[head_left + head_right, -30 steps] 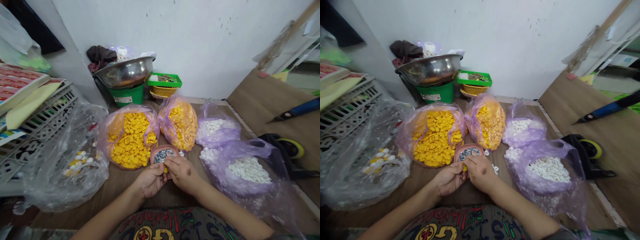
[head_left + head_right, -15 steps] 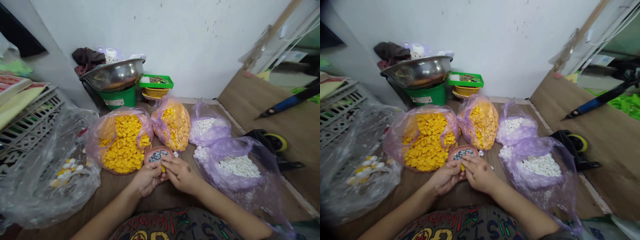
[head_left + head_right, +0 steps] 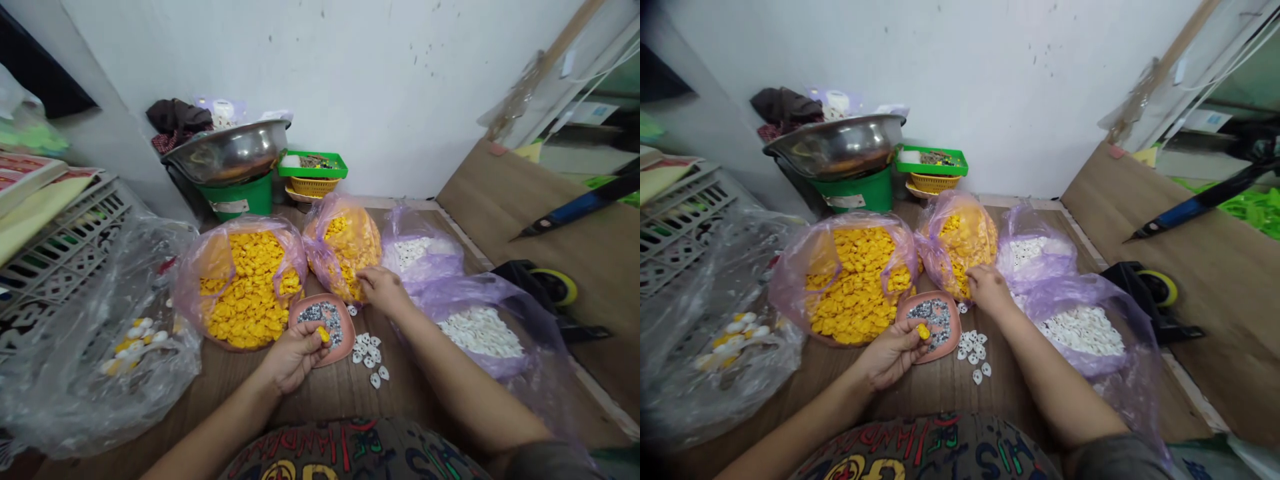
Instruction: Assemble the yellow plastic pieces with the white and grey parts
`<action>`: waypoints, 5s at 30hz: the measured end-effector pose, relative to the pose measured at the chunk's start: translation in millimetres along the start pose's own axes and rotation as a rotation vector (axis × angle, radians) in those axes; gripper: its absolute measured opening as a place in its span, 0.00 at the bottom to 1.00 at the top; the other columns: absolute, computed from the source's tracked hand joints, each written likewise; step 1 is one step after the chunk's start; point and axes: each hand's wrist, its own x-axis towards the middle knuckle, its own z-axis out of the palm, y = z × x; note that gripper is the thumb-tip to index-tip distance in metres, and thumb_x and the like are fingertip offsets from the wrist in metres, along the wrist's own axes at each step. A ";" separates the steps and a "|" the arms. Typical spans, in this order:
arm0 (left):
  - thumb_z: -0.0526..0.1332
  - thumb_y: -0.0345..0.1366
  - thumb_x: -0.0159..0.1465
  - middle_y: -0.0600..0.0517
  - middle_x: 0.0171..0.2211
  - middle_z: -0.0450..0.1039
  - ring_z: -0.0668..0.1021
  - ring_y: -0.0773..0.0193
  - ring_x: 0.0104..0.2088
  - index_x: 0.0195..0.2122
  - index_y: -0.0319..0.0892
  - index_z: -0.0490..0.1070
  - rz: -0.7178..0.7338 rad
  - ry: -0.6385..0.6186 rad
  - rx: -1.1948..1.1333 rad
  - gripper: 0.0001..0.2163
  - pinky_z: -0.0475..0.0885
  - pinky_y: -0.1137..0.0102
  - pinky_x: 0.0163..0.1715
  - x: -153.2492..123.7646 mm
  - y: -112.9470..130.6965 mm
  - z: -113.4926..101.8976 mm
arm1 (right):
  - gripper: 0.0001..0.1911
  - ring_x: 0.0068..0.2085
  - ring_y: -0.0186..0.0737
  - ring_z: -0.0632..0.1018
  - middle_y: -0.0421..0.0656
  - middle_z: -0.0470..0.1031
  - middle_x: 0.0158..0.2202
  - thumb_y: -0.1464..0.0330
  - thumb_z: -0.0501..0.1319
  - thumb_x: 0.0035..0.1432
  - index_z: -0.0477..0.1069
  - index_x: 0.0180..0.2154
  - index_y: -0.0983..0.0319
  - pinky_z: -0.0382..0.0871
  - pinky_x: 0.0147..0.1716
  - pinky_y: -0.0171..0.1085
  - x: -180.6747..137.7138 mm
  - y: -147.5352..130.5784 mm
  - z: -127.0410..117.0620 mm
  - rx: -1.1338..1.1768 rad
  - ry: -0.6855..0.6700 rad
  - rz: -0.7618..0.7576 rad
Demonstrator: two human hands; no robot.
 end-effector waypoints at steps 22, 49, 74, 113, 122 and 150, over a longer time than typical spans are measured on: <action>0.72 0.29 0.38 0.51 0.24 0.76 0.76 0.71 0.22 0.30 0.35 0.74 0.143 -0.157 -0.046 0.16 0.71 0.79 0.25 1.6 2.1 17.0 | 0.09 0.21 0.32 0.70 0.37 0.70 0.23 0.63 0.56 0.49 0.67 0.32 0.60 0.68 0.20 0.32 -40.5 -41.9 10.2 0.896 -0.096 0.095; 0.72 0.32 0.35 0.51 0.25 0.77 0.75 0.69 0.25 0.25 0.38 0.76 0.307 -0.068 -0.039 0.14 0.68 0.75 0.28 -5.8 -3.0 16.1 | 0.11 0.35 0.37 0.77 0.43 0.77 0.33 0.74 0.56 0.54 0.75 0.35 0.58 0.73 0.34 0.36 -65.4 -70.9 8.3 0.577 0.154 -0.408; 0.73 0.31 0.32 0.52 0.19 0.75 0.72 0.70 0.19 0.23 0.37 0.76 0.317 0.116 -0.033 0.14 0.68 0.74 0.23 -5.2 0.0 21.2 | 0.11 0.35 0.37 0.77 0.43 0.76 0.33 0.73 0.54 0.55 0.74 0.35 0.57 0.73 0.34 0.36 -65.2 -70.5 10.7 0.581 0.171 -0.308; 0.73 0.33 0.33 0.55 0.17 0.73 0.70 0.74 0.16 0.27 0.38 0.76 0.386 0.113 0.001 0.18 0.65 0.78 0.18 -6.3 -3.2 17.5 | 0.10 0.37 0.37 0.76 0.45 0.75 0.35 0.73 0.54 0.56 0.72 0.38 0.60 0.71 0.37 0.37 -63.8 -68.5 18.7 0.572 0.123 -0.425; 0.73 0.34 0.32 0.52 0.20 0.75 0.73 0.71 0.19 0.23 0.35 0.75 0.278 0.031 0.037 0.16 0.66 0.77 0.21 -10.1 1.9 15.0 | 0.10 0.36 0.39 0.74 0.45 0.73 0.32 0.72 0.55 0.55 0.68 0.40 0.61 0.71 0.35 0.38 -63.3 -69.2 20.9 0.436 0.171 -0.572; 0.68 0.28 0.38 0.53 0.21 0.74 0.74 0.64 0.26 0.20 0.43 0.75 0.763 0.054 0.672 0.07 0.68 0.71 0.28 -23.5 10.7 11.8 | 0.11 0.31 0.40 0.71 0.47 0.71 0.28 0.70 0.47 0.60 0.66 0.32 0.64 0.68 0.30 0.39 -76.5 -64.0 3.7 0.230 -0.068 -0.631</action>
